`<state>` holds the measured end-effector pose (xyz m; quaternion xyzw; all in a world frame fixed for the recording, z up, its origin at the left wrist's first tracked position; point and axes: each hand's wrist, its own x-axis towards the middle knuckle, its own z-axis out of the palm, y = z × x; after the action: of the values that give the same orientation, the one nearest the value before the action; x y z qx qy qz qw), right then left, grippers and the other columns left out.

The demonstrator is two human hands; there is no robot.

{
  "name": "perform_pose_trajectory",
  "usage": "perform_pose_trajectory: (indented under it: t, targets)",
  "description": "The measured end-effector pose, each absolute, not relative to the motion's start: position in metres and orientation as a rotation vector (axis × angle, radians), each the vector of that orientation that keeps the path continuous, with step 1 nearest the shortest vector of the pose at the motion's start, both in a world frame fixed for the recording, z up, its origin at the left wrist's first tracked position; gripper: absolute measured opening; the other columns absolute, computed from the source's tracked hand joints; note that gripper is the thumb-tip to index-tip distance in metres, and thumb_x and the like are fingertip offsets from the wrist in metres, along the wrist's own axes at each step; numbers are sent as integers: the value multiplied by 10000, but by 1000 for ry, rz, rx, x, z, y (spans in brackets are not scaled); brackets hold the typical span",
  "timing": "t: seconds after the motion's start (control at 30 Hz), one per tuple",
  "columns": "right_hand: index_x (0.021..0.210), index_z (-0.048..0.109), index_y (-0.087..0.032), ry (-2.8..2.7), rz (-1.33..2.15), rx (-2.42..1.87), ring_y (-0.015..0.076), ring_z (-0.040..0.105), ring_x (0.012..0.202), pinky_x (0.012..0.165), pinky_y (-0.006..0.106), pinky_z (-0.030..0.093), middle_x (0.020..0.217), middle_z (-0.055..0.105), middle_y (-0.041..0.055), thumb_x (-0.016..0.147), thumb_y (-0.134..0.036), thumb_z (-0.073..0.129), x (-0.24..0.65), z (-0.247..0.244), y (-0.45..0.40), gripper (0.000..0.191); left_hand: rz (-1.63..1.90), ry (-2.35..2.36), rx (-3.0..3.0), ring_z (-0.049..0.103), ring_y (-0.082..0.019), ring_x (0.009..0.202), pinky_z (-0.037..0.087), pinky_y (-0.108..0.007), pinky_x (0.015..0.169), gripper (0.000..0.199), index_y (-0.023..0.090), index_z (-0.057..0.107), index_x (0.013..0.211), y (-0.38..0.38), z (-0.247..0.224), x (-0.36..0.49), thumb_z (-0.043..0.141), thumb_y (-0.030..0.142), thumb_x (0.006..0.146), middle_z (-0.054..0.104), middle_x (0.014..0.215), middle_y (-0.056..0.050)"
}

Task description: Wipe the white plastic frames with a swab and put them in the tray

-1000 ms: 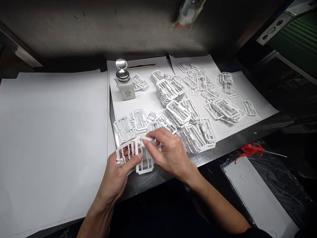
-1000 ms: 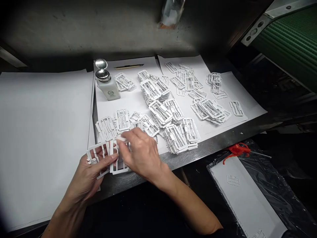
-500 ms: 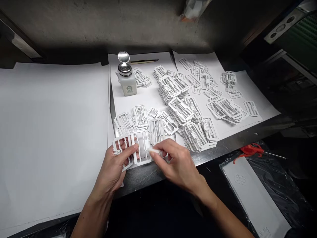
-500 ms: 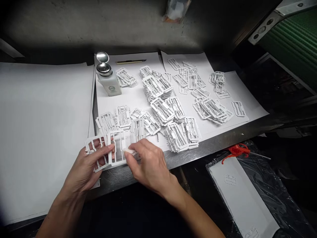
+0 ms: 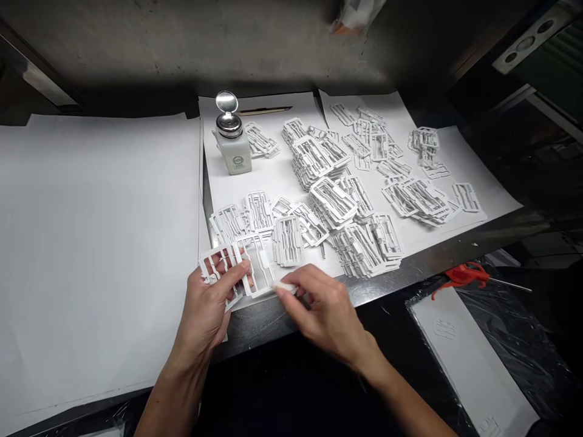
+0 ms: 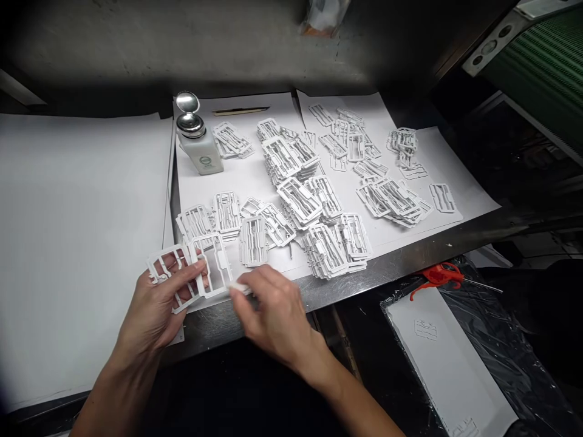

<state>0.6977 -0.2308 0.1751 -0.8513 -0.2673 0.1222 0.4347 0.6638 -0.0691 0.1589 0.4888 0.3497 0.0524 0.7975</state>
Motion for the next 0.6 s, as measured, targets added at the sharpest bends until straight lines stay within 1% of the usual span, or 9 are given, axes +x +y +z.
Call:
perform_pose_trajectory:
  t: [0.1,0.17,0.3,0.4,0.5,0.6]
  targets:
    - [850,634,-164,-501,336,-2137,110,480,612,574,241,392,738,554,10,855,-213,577,701,172,-246,75,90,764,1052,575,-124,687,458,-207,566,304,156,666,944,-66,160,663,743,216,656,628,815,-17]
    - [825,637,-171,-442,409,-2115,102,472,600,580,236,390,711,535,-4,843,-228,593,700,171,-252,74,88,776,1051,572,-118,673,458,-199,553,323,151,669,952,-66,161,664,749,217,646,624,803,-16]
    - [907,633,-186,-326,617,-1992,84,441,576,546,208,374,673,501,-33,824,-258,619,696,170,-250,111,92,795,1032,607,-147,730,506,-238,620,328,147,672,935,-70,165,666,760,208,625,653,884,-40]
    - [963,620,-199,-234,790,-1834,70,402,546,498,191,340,662,476,-46,818,-308,634,697,168,-244,182,84,772,1029,618,-163,737,512,-253,623,332,149,669,947,-72,166,666,756,214,633,660,882,-45]
    - [919,625,-172,-195,891,-1642,70,392,552,500,194,330,668,477,-36,819,-366,634,701,164,-239,218,57,734,1032,627,-176,746,514,-259,631,333,143,666,961,-72,166,665,750,220,648,663,862,-50]
    - [866,633,-146,-179,910,-1501,78,414,584,549,212,352,690,497,-16,842,-379,606,704,160,-235,236,11,675,1042,638,-197,798,522,-282,684,337,139,660,982,-72,167,664,741,217,664,675,917,-69]
